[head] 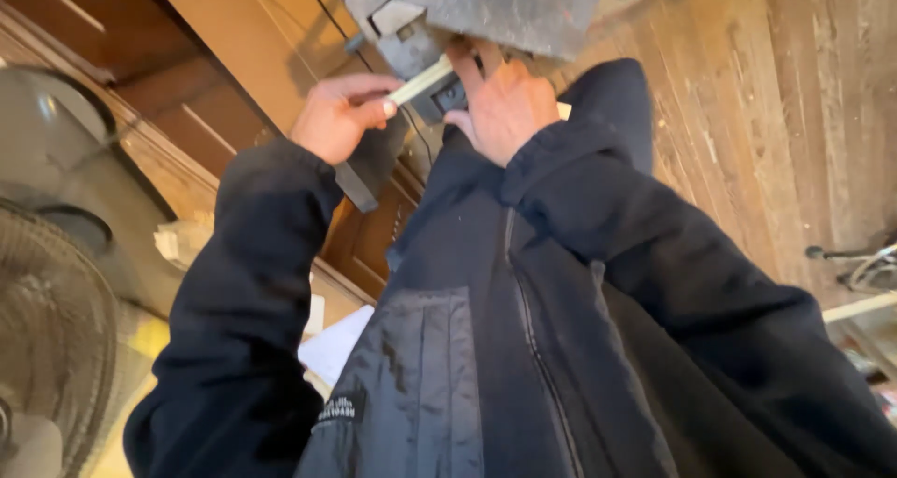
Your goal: Cutting and organizing wooden frame moulding pieces using a guillotine cutter and a miter saw in a framing workshop.
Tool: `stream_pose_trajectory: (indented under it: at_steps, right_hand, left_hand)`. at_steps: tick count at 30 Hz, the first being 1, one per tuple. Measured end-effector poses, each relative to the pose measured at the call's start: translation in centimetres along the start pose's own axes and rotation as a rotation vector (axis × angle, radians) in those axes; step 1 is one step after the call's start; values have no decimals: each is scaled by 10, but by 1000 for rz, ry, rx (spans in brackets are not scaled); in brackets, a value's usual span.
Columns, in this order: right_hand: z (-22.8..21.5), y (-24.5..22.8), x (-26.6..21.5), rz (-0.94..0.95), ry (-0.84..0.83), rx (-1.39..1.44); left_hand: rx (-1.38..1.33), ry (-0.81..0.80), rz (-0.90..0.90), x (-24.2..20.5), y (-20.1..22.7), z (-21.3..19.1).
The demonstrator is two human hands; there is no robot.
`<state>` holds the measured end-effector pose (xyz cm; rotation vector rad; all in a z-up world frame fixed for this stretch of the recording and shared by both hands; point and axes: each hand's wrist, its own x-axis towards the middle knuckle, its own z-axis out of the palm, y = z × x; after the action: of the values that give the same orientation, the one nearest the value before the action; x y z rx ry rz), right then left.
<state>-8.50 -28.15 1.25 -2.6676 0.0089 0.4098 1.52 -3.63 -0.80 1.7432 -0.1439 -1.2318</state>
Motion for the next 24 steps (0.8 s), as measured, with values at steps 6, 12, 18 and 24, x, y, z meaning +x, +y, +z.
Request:
stream_pose_trajectory:
  at_steps: [6,12,18,24]
  right_hand:
    - [3,2,3,-13,-28,-42]
    - [-14,-4,-3,-176,167,-106]
    - [-59,-19,-46,-327,104,39]
    - [-59,72,-135,10,71,104]
  left_hand:
    - [-41,-112,50,12,6,3]
    - [-91,-114,32,-13,21,-6]
    - [-142,-145,-18,-84,7,-3]
    - [-494,-161,-6,-119,-49,80]
